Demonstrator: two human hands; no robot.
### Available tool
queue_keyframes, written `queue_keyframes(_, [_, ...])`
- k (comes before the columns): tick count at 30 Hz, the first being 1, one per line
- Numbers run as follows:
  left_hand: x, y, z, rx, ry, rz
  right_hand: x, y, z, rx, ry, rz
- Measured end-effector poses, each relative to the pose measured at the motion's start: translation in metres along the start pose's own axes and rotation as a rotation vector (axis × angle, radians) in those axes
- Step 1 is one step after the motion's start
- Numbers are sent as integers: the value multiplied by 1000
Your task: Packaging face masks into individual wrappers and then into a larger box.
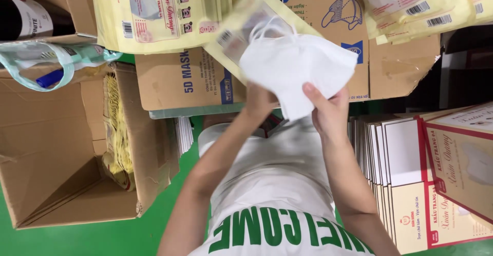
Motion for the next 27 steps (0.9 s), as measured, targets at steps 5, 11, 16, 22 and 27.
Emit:
queue_keyframes(5, [11,-7,-6,39,14,-65,20,-4,-48,153,-134,176])
queue_keyframes(11, [30,-27,-35,192,-28,-89,-2,1,-59,76,397,-172])
queue_keyframes(16, [11,-23,-12,127,-102,-78,-25,5,-14,47,136,-122])
queue_keyframes(22, [11,4,21,14,-227,109,30,-7,-48,256,-328,182])
queue_keyframes(27, [28,-15,-12,-1,77,-188,22,1,-82,81,109,50])
Point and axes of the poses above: each hand's wrist, its own y-axis away from the middle knuckle, its own z-axis out of the palm, x = y × z, the point moved 2 cm from there along -y, towards the middle knuckle, and after that the axes turned 9 degrees about -y, right-handed, at the moved point
